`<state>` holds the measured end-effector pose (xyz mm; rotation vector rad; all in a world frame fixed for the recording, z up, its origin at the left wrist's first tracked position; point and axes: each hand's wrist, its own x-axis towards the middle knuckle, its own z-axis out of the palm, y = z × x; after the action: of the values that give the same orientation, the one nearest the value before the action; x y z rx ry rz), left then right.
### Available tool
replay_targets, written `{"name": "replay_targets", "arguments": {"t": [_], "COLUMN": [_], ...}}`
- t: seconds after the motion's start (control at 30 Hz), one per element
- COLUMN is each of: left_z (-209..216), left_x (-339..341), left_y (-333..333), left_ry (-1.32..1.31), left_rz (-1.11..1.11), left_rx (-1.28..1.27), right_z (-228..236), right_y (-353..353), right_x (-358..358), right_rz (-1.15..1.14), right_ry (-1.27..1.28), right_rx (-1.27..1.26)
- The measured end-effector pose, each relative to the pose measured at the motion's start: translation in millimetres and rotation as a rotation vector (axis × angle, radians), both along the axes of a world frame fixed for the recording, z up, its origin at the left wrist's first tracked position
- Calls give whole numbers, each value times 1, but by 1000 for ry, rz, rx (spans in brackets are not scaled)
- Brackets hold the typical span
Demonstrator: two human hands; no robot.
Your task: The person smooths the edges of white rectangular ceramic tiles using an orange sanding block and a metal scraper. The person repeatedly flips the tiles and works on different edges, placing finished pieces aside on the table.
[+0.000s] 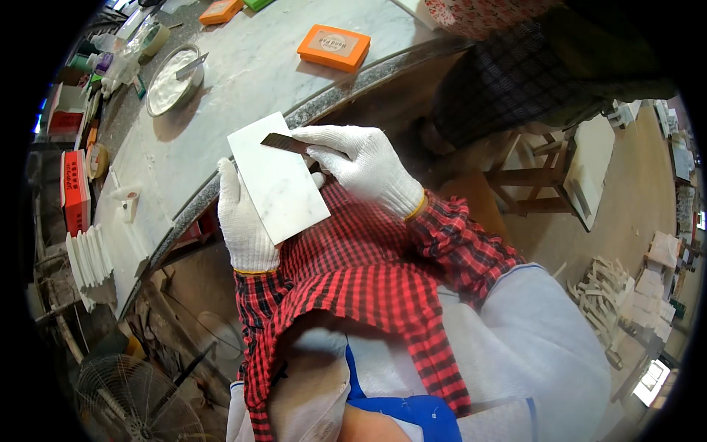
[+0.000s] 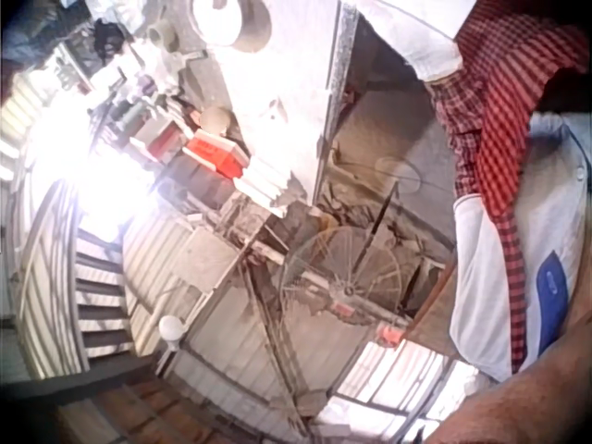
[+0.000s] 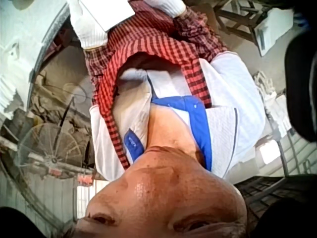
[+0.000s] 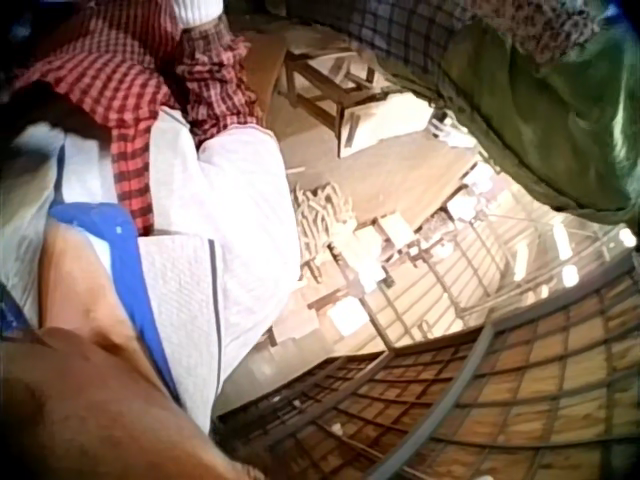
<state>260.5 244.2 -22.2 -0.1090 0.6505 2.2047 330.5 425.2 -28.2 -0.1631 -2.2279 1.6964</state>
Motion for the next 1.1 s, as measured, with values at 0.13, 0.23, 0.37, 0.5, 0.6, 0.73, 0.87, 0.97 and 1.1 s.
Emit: {"name": "replay_targets", "arguments": {"t": [0.13,0.23,0.37,0.5,0.6,0.73,0.87,0.97,1.1], "left_z": [-4,-8,-10,-5,-2,-4,5,-1,-23], "left_x": [3,2,-1,-2,-3,-7,-4,-6,-19], "left_y": [1,4,2,5,3,-2,1,2,-7], "left_ry": [-63,-74,-57,-71,-74,-49,-65,-55,43], "left_rz": [51,106,108,171,146,149,156,163,12], "left_rx": [-86,-147,-154,-195,-147,-122,-154,-175,98], "right_z": [3,7,10,3,12,6,7,14,22], "right_y": [-11,-8,-9,-17,-17,-24,-18,-21,4], "right_x": [7,5,-8,2,-9,1,-12,5,-4], "right_rz": [-49,-53,-67,-80,-80,-47,-93,7,202], "right_ry": [39,-81,-79,60,-55,63,2,-68,-402], "right_rx": [46,36,42,141,40,172,83,199,-570]}}
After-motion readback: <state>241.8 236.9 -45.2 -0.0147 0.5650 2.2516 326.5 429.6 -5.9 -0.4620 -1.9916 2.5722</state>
